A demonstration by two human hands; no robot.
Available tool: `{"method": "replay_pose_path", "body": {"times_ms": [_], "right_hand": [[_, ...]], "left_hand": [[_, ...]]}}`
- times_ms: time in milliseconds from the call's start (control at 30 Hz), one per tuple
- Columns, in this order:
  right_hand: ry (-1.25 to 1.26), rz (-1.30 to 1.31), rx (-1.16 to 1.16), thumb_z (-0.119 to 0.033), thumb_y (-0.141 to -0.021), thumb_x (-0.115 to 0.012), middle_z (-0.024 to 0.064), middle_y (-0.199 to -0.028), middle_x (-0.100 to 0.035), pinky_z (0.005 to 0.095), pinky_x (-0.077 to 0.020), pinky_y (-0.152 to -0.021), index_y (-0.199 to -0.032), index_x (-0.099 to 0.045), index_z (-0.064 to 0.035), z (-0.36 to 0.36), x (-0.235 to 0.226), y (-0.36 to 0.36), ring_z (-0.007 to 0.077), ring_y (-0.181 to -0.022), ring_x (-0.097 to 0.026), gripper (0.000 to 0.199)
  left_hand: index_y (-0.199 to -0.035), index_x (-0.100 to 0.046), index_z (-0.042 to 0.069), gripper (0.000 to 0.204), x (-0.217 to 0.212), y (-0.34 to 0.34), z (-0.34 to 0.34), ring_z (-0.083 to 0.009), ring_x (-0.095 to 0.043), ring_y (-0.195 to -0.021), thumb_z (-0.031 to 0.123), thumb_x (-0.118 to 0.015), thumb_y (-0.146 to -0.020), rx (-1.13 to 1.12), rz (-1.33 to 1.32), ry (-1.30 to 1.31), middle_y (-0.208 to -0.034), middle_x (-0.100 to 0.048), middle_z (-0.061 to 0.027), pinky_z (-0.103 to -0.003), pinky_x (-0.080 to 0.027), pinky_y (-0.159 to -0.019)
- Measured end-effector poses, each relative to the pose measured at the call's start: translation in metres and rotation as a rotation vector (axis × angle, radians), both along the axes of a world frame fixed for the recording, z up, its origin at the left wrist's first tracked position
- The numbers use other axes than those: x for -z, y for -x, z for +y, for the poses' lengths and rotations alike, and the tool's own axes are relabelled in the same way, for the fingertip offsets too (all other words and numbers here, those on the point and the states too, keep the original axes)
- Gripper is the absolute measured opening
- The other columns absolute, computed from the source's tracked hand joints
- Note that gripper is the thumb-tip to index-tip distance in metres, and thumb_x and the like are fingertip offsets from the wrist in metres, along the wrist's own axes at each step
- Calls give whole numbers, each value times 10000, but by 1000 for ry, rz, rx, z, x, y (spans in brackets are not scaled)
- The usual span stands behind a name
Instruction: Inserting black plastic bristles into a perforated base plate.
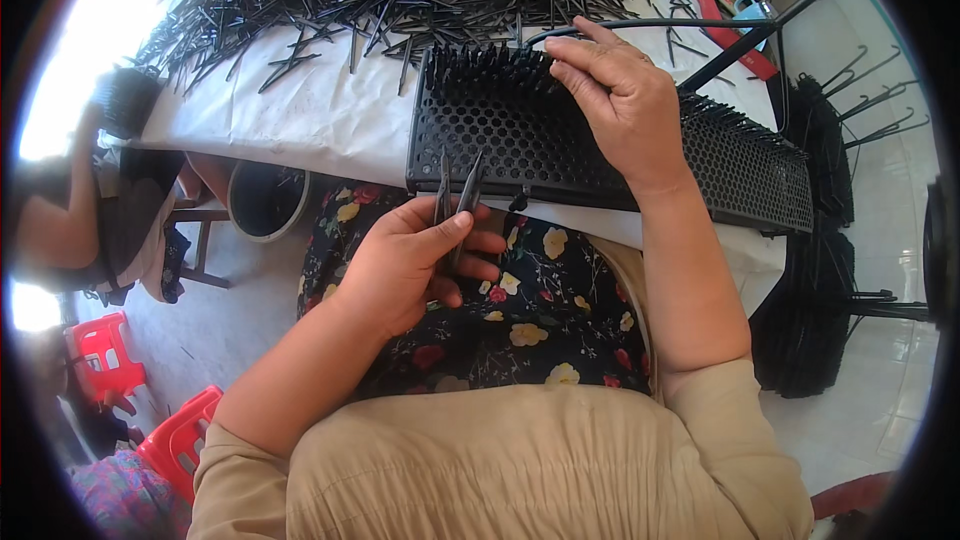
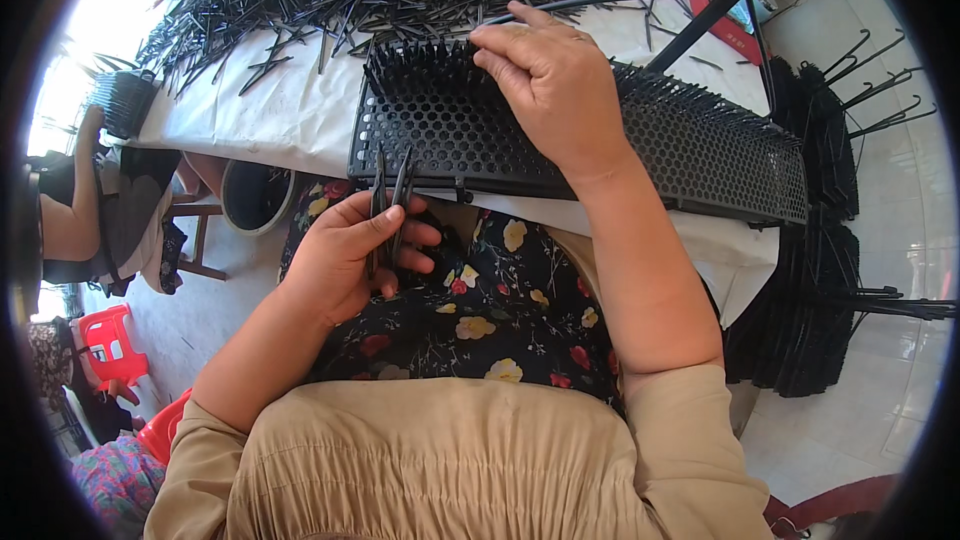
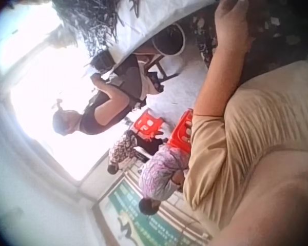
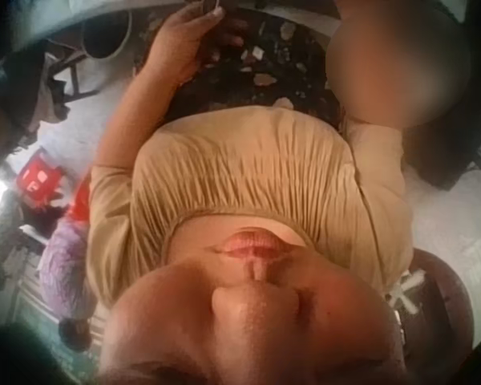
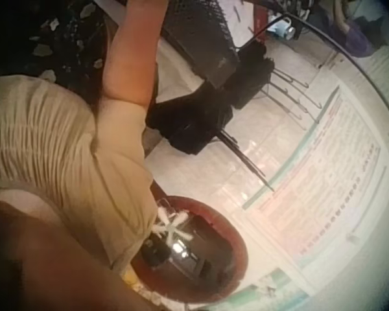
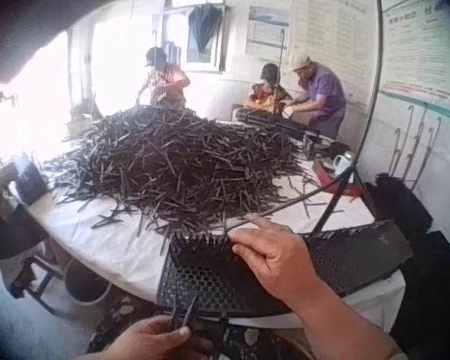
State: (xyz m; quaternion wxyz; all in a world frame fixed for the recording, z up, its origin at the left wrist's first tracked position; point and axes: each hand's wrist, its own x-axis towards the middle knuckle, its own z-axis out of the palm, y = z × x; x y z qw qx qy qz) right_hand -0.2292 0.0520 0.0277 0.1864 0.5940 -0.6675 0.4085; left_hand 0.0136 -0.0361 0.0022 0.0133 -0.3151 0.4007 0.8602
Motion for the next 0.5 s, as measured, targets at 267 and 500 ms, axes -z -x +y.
{"method": "replay_pose_path", "body": {"times_ms": [267, 500], "right_hand": [[-20, -261, -58, -105, -803, -737, 75, -981, -735, 389, -496, -952, -966, -737, -63, 16, 0, -5, 308, -1118, -636, 168], [-13, 216, 107, -99, -760, -758, 82, -1077, -699, 405, -443, -977, -1078, -685, -75, 20, -6, -37, 297, -1196, -554, 327]], "left_hand": [[-1121, -575, 45, 196, 4, -2, 1, -182, -695, -788, 182, -563, -981, -22, 16, 7, -1002, -681, -116, -239, -503, -472], [-1104, -596, 52, 173, 5, -2, 6, -167, -697, -759, 149, -592, -960, -58, 36, 24, -970, -689, -86, -228, -488, -466]]}}
